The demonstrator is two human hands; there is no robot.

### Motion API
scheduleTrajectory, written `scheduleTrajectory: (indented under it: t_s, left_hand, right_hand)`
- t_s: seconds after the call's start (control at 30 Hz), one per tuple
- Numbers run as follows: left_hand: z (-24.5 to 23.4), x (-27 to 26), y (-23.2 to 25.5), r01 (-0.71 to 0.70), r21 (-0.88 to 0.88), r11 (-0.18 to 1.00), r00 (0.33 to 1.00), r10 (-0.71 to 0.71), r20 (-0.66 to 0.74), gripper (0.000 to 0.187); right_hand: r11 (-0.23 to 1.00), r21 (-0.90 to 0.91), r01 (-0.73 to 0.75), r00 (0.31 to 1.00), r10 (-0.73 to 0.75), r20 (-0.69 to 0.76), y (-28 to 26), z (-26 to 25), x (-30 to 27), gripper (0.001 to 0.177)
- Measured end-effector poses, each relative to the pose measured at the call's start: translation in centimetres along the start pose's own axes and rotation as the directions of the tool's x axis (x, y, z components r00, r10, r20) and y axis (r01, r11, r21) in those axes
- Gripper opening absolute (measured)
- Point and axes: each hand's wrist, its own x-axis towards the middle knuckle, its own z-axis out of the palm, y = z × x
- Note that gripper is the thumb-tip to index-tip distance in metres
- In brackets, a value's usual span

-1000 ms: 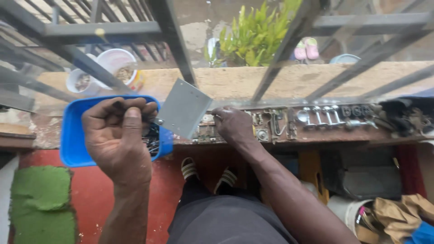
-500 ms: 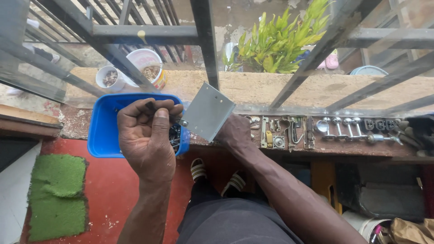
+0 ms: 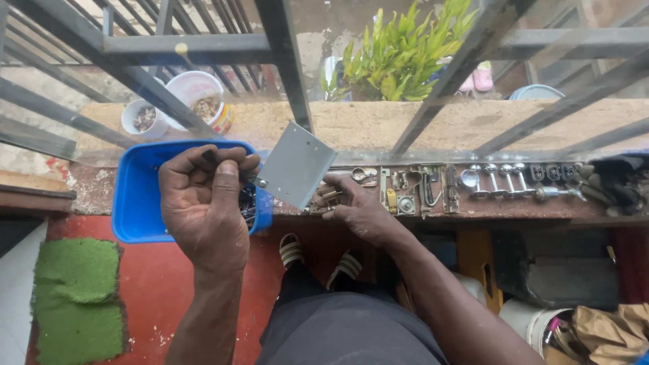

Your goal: Inspecting and sorting various metal hardware parts, locks, and hinges on a balcony windowsill.

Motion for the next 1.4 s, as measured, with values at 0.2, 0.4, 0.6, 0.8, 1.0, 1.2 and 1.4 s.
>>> scheduleTrajectory:
  t_s: [0.2,0.4,0.6,0.8,1.0,1.2,1.4]
  left_hand:
    - [0.0,0.2,-0.1,0.018,-0.024,1.000,1.000,-0.019,-0.023,0.022]
    - [-0.3,0.0,0.9,0.014,0.019,1.000,1.000,-0.013,-0.019,0.022]
    - [-1.1,-0.3,1.1,0.028,0.003,1.000,0.999,-0.028,-0.044,0.022]
    - [-0.7,-1.3,0.3,0.105,0.006,0.994,0.994,-0.105,-0.012,0.021]
    - [1.4,-3.9,-1.7,0.376,-0.062,0.924,0.920,-0.365,0.139,0.019]
    - [4.0,-3.6,-3.0,0.160,0.392,0.906,0.922,-0.279,0.268,0.018]
    - [5.5,-3.8,-5.6,0.311,0.413,0.856,0.836,-0.453,0.310,0.021]
  right_hand:
    - [0.997,-0.069,0.045,0.999,-0.046,-0.011,1.0,1.2,1.4,0.041]
    - [0.740,-0.670,0.063,0.994,-0.107,-0.025,-0.8,4.3,3.6,0.029]
    - [0.687,-0.608,0.397,0.903,-0.412,0.125,-2.6,6.4,7.1,0.027]
    - [0.897,-0.390,0.209,0.964,-0.256,-0.073,-4.6,6.1,4.0,0.026]
    - [0.860,0.509,-0.032,0.978,0.133,-0.164,-4.4,-0.3,-3.5,0.045]
    - [0.980,0.122,-0.156,0.951,0.183,-0.250,-2.7,-3.1,-8.2,0.040]
    - [0.992,0.121,-0.016,0.884,0.070,-0.461,-1.4,-3.6,-9.9,0.033]
